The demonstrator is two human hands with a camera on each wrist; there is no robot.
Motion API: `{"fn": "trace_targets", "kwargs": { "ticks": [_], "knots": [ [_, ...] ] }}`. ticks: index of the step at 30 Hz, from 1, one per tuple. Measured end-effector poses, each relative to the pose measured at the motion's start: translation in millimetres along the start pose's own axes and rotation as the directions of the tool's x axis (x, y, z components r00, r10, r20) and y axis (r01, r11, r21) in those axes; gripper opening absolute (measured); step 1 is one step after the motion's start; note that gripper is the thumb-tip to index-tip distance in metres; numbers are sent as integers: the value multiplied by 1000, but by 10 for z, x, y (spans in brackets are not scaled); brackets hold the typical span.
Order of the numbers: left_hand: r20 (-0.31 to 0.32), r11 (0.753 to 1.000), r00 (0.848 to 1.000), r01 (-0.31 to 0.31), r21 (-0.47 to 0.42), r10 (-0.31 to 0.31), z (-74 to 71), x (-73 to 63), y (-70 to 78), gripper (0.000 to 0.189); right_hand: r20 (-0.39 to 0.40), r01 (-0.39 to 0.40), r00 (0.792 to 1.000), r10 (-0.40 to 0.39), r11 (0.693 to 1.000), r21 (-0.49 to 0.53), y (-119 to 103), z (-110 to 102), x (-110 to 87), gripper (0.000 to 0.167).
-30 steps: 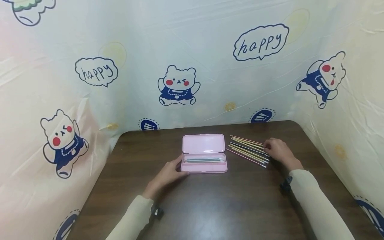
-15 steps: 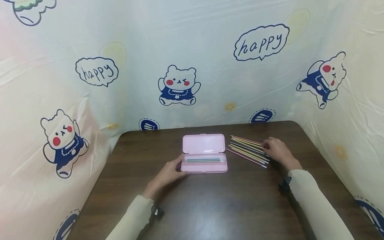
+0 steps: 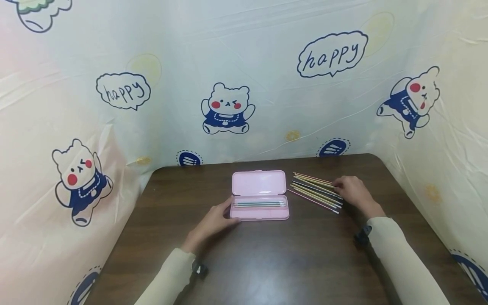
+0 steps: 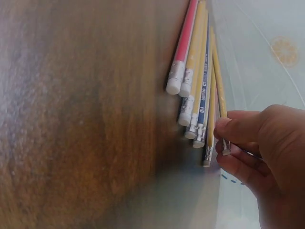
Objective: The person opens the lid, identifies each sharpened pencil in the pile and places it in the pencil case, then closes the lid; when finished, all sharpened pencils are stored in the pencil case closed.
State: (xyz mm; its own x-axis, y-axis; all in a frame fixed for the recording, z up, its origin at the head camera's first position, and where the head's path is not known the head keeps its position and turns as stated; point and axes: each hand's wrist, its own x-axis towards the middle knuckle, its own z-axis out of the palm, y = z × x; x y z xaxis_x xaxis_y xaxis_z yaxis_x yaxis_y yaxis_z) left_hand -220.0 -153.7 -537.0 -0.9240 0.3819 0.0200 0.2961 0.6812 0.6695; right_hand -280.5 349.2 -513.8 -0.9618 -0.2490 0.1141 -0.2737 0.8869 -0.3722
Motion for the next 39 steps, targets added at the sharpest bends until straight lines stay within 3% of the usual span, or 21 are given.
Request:
{"fn": "trace_targets", "kwargs": {
  "ticks": [23, 39],
  "knots": [
    [9, 1000, 1000, -2, 8, 2, -6, 18, -12, 92, -147, 77, 986, -78, 997, -8, -255, -279, -95, 22],
    [9, 1000, 1000, 4, -10, -3, -10, 8, 19, 91, -267, 216, 938, -220, 975, -44, -615, -506, -105, 19]
  ]
}}
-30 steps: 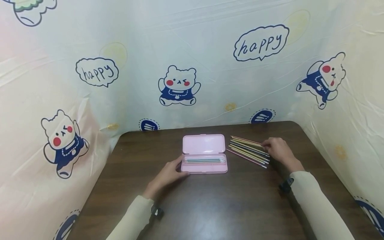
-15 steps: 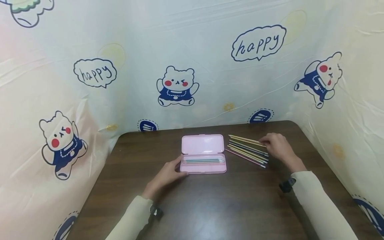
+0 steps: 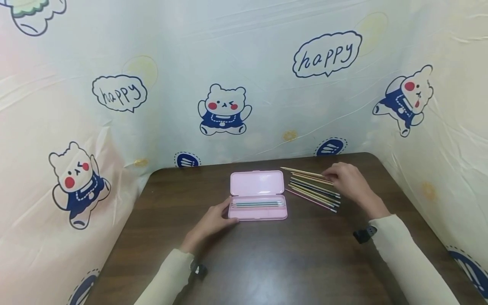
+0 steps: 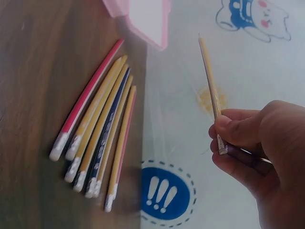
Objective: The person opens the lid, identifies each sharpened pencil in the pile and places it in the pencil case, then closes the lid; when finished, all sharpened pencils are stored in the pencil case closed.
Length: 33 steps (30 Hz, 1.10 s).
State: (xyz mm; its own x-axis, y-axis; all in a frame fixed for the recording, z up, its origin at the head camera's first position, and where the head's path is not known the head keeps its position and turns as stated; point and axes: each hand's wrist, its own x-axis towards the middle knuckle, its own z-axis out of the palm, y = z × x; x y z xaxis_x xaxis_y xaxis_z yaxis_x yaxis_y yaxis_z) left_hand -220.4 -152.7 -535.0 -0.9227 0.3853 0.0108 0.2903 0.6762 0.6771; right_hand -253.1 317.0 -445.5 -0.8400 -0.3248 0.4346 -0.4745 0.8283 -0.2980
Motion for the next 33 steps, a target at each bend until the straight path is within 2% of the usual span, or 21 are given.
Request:
{"fn": "trace_targets", "kwargs": {
  "ticks": [8, 16, 27, 33],
  "knots": [
    [3, 1000, 1000, -1, 1, 1, -3, -4, -6, 93, 30, 8, 999, -9, 1000, 15, -235, -39, 90, 20],
    [6, 1000, 1000, 20, 12, -21, -4, 2, -8, 93, 30, 72, 997, -72, 997, 12, -408, -3, 205, 17],
    [6, 999, 999, 36, 12, -36, 6, -2, -5, 92, 74, 87, 993, -92, 994, 66, -643, 112, 325, 20],
    [5, 999, 999, 38, 11, -38, 2, -9, 13, 94, 57, 152, 986, -157, 984, 95, -744, 282, 366, 18]
  ]
}}
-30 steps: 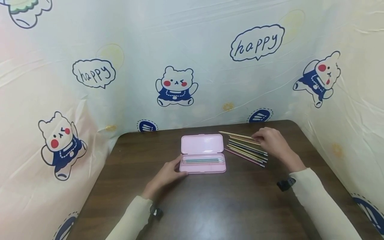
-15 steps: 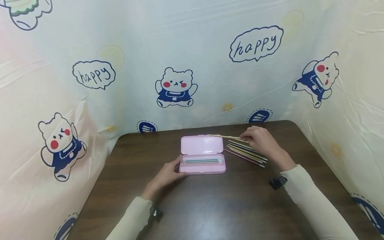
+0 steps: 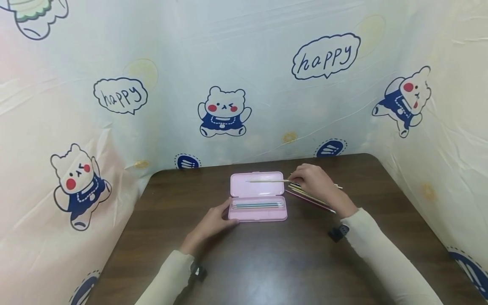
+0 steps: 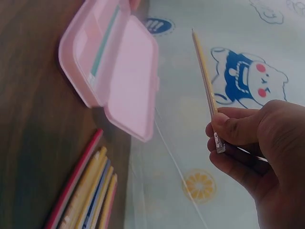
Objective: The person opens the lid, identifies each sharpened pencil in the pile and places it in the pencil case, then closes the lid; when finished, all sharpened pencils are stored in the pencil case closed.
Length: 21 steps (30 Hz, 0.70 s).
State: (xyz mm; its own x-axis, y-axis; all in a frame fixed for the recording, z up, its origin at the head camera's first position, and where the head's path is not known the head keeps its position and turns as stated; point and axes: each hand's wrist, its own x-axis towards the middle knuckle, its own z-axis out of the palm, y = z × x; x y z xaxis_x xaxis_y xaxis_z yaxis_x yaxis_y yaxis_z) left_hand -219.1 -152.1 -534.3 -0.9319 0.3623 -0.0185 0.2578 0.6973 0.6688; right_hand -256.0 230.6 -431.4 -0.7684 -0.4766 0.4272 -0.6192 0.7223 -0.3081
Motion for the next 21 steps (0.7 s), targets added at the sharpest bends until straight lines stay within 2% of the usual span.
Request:
{"fn": "trace_targets", "kwargs": {
  "ticks": [6, 15, 21],
  "knots": [
    [4, 1000, 1000, 7, 2, -7, -1, 1, 0, 95, -5, 69, 998, -69, 997, 25, -34, 223, 49, 18],
    [3, 1000, 1000, -7, 11, 7, 7, 12, -27, 97, 71, 23, 997, -26, 999, 46, -64, 533, 107, 15],
    [-4, 1000, 1000, -25, 0, 25, 11, -2, -27, 95, 113, 23, 993, -30, 998, 60, -62, 745, 105, 16]
  ]
}}
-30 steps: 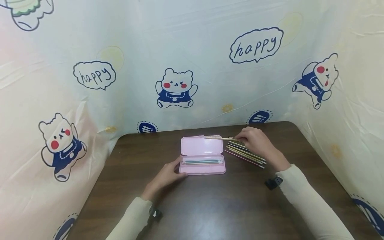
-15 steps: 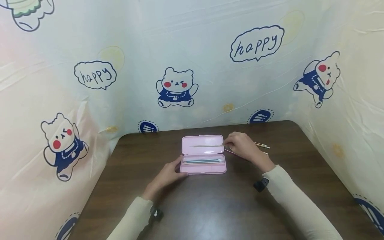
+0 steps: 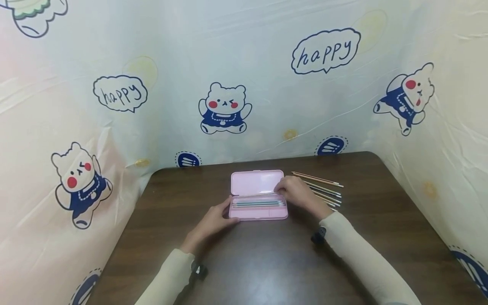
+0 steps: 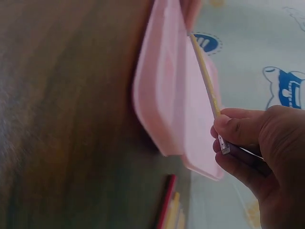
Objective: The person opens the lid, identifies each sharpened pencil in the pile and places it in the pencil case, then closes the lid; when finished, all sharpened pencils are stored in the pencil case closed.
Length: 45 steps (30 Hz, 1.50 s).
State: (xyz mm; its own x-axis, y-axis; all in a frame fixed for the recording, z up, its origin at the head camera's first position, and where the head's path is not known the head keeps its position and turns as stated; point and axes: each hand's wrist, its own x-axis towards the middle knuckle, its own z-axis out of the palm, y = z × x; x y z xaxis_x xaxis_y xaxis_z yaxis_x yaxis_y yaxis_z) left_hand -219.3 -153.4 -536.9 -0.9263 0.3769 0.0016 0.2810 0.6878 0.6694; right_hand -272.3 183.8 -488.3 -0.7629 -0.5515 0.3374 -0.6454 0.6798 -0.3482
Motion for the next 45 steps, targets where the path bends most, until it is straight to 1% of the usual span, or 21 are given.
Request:
{"fn": "trace_targets", "kwargs": {
  "ticks": [5, 9, 15, 20, 25, 29, 32, 34, 36, 39, 45],
  "knots": [
    [1, 1000, 1000, 1, -1, -1, -11, 10, -2, 95, 55, -33, 998, 31, 999, 38, 13, 143, 19, 15],
    [-1, 1000, 1000, 3, 6, -3, -18, 22, -6, 95, 98, -68, 993, 64, 997, 41, 20, 240, 30, 14],
    [9, 1000, 1000, 20, 4, -20, -30, 36, -2, 95, 101, -49, 994, 51, 999, -19, 19, 340, 46, 14],
    [7, 1000, 1000, 19, 2, -19, -32, 39, 0, 95, 114, -36, 993, 44, 997, -72, -5, 353, 44, 14],
    [6, 1000, 1000, 30, 8, -30, -33, 29, 14, 94, 143, -42, 988, 55, 995, -93, -32, 342, 39, 12],
    [6, 999, 999, 32, 8, -32, -34, 14, 26, 94, 146, -44, 988, 58, 994, -96, -47, 337, 33, 12],
    [8, 999, 999, 36, 12, -36, -37, 12, 28, 95, 140, -43, 989, 53, 996, -74, -57, 320, 31, 12],
    [8, 999, 999, 34, 15, -34, -37, 14, 25, 95, 134, -57, 989, 62, 997, -45, -62, 293, 30, 14],
    [9, 999, 999, 34, 15, -35, -36, 18, 19, 95, 131, -83, 988, 83, 997, -7, -67, 247, 34, 15],
    [7, 999, 999, 33, 13, -33, -32, 23, 9, 96, 126, -129, 984, 125, 991, 23, -58, 157, 50, 17],
    [10, 999, 999, 35, 15, -35, -35, 15, 16, 96, 74, -159, 985, 158, 987, 10, 34, -58, 40, 16]
  ]
}}
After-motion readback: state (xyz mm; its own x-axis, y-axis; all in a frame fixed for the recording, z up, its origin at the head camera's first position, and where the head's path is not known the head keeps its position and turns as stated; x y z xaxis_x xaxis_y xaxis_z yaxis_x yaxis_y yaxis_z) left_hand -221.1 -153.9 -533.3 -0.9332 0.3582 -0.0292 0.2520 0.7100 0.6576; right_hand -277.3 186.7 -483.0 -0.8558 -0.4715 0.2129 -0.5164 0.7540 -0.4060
